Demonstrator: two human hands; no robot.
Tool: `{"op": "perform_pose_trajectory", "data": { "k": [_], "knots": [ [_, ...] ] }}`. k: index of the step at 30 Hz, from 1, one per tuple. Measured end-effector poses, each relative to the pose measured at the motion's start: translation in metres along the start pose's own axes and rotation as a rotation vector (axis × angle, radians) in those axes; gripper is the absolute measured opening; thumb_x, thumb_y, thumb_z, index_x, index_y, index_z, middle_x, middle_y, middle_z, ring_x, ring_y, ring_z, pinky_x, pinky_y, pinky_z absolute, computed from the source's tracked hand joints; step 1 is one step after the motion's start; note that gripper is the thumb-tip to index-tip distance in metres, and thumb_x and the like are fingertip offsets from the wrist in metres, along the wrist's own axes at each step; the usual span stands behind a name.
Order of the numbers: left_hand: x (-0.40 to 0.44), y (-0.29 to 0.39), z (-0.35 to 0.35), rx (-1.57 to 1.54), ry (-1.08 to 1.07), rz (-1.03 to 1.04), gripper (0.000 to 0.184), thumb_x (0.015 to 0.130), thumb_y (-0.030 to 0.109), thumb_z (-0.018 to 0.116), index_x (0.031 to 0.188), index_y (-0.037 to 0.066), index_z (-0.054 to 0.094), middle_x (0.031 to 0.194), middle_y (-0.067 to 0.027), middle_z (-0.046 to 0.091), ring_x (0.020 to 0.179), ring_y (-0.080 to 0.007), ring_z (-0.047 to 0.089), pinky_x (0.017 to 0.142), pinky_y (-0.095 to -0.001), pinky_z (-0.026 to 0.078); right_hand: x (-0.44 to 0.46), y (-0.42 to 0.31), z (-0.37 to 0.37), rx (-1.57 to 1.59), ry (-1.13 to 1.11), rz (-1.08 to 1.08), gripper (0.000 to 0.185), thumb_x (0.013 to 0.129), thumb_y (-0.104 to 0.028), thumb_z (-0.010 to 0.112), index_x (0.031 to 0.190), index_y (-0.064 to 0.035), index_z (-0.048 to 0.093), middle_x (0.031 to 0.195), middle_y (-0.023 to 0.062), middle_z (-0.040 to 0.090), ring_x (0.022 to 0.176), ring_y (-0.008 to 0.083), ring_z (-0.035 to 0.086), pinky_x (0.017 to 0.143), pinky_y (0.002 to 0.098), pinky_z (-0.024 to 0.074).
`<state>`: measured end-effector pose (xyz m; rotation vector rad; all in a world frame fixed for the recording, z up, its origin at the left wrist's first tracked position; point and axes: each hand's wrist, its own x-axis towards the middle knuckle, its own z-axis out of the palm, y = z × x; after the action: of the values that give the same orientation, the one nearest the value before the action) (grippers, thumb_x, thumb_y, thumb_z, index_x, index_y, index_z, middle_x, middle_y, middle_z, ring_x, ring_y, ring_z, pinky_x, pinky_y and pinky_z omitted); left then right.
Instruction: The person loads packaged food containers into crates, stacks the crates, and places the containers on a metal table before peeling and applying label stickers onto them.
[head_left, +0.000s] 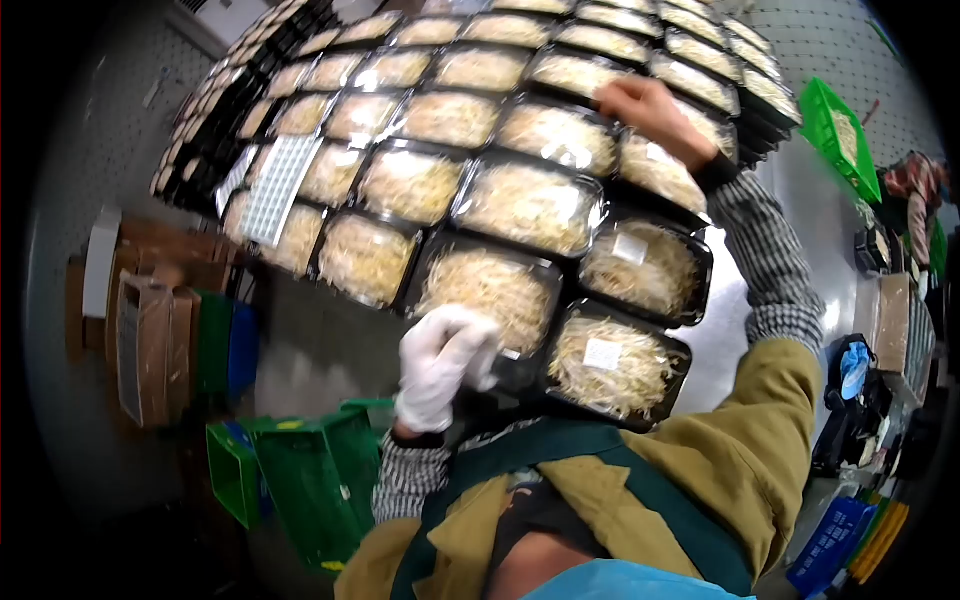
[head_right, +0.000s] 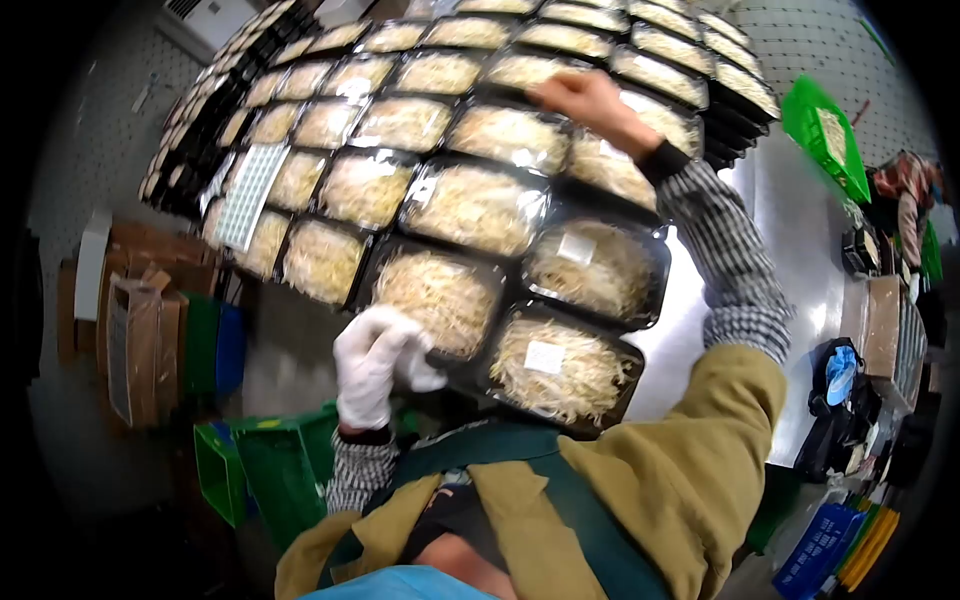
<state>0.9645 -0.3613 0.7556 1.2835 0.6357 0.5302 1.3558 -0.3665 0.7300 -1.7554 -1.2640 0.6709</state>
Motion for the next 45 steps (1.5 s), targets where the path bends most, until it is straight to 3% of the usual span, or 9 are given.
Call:
{"op": "perform_pose_trajectory", "data": {
  "k": [5,12,14,21,29,33,35,39,45],
  "knots": [
    [0.003,-0.04,0.002,-0.058,0.004,0.196,0.023,0.087,0.02,0.064,0.078,-0.002,0.062,0.064,0.0016,0.056,0.052,-0.003,0.044,0.044,-0.0195,0.034,-0.138,-0.117,0.121,0.405,-0.641,0.116,0.037,0.086,-0.035,0.063,0.103,-0.0015,0.064,0.091,0.0091,0.067,0.084,0.0135,0.061,0.075,0.0278,0.0493],
    [-0.026,0.007,-0.115,-0.008,-0.416,-0.109,0.013,0.081,0.0,0.063,0.093,-0.006,0.064,0.089,-0.0109,0.066,0.083,-0.0157,0.064,0.074,-0.0252,0.052,-0.137,-0.121,0.168,-0.13,-0.007,0.041,0.021,0.089,-0.022,0.06,0.084,-0.0014,0.058,0.068,-0.0005,0.052,0.06,0.007,0.045,0.054,0.0235,0.0381],
    [-0.035,0.019,-0.157,-0.15,-0.367,0.181,0.018,0.076,0.0,0.066,0.092,-0.006,0.064,0.086,-0.011,0.065,0.079,-0.016,0.063,0.072,-0.0257,0.052,-0.124,-0.124,0.202,-0.27,0.096,-0.032,0.023,0.088,-0.023,0.06,0.083,-0.0014,0.057,0.068,0.0033,0.05,0.06,0.011,0.045,0.053,0.0267,0.0381],
    [-0.015,0.012,-0.19,-0.126,-0.356,-0.097,0.016,0.086,0.011,0.064,0.094,-0.003,0.061,0.082,-0.004,0.063,0.072,-0.0069,0.059,0.064,-0.02,0.05,-0.1,-0.111,0.265,-0.673,0.461,0.086,0.028,0.086,-0.023,0.059,0.104,-0.0025,0.051,0.088,0.015,0.057,0.076,0.0327,0.058,0.064,0.0373,0.0471],
    [0.014,-0.027,-0.158,-0.028,-0.252,0.186,0.021,0.09,0.02,0.059,0.087,0.0,0.062,0.066,-0.0017,0.059,0.047,-0.005,0.05,0.038,-0.0183,0.04,-0.14,-0.206,0.297,0.379,0.083,0.168,0.017,0.091,-0.016,0.058,0.098,-0.0012,0.062,0.084,-0.0045,0.06,0.079,0.0035,0.052,0.071,0.0189,0.0435],
    [0.009,0.009,-0.182,-0.131,-0.47,-0.237,0.011,0.082,0.008,0.066,0.086,-0.002,0.064,0.08,-0.0038,0.064,0.073,-0.0073,0.058,0.068,-0.0212,0.047,-0.103,-0.171,0.237,-0.015,0.428,0.181,0.026,0.087,-0.026,0.062,0.09,-0.0006,0.066,0.075,0.0043,0.065,0.069,0.008,0.057,0.062,0.0232,0.0457],
    [0.008,0.013,-0.2,-0.064,-0.47,-0.034,0.011,0.083,0.009,0.066,0.088,0.0,0.064,0.077,-0.002,0.063,0.066,-0.0049,0.056,0.056,-0.0188,0.047,-0.066,-0.123,0.198,-0.497,0.553,0.068,0.024,0.085,-0.027,0.063,0.087,-0.0034,0.066,0.073,0.0108,0.06,0.065,0.0192,0.057,0.06,0.0308,0.0454],
    [0.003,0.043,-0.198,-0.224,-0.344,0.0,0.024,0.085,0.004,0.062,0.108,-0.002,0.06,0.104,-0.0084,0.064,0.091,-0.0103,0.06,0.079,-0.0239,0.051,-0.022,-0.065,0.195,-0.707,0.519,0.076,0.03,0.08,-0.034,0.065,0.085,-0.0046,0.065,0.083,0.0148,0.059,0.078,0.0307,0.059,0.071,0.0379,0.0477],
    [0.032,0.015,-0.16,-0.293,-0.204,-0.009,0.015,0.088,0.014,0.061,0.091,-0.001,0.063,0.076,-0.0025,0.064,0.064,-0.0062,0.057,0.058,-0.0194,0.046,-0.018,-0.038,0.187,-0.599,0.547,0.038,0.025,0.086,-0.021,0.057,0.101,-0.0006,0.058,0.085,0.0142,0.062,0.081,0.0272,0.061,0.073,0.0356,0.0482]
  ]
}}
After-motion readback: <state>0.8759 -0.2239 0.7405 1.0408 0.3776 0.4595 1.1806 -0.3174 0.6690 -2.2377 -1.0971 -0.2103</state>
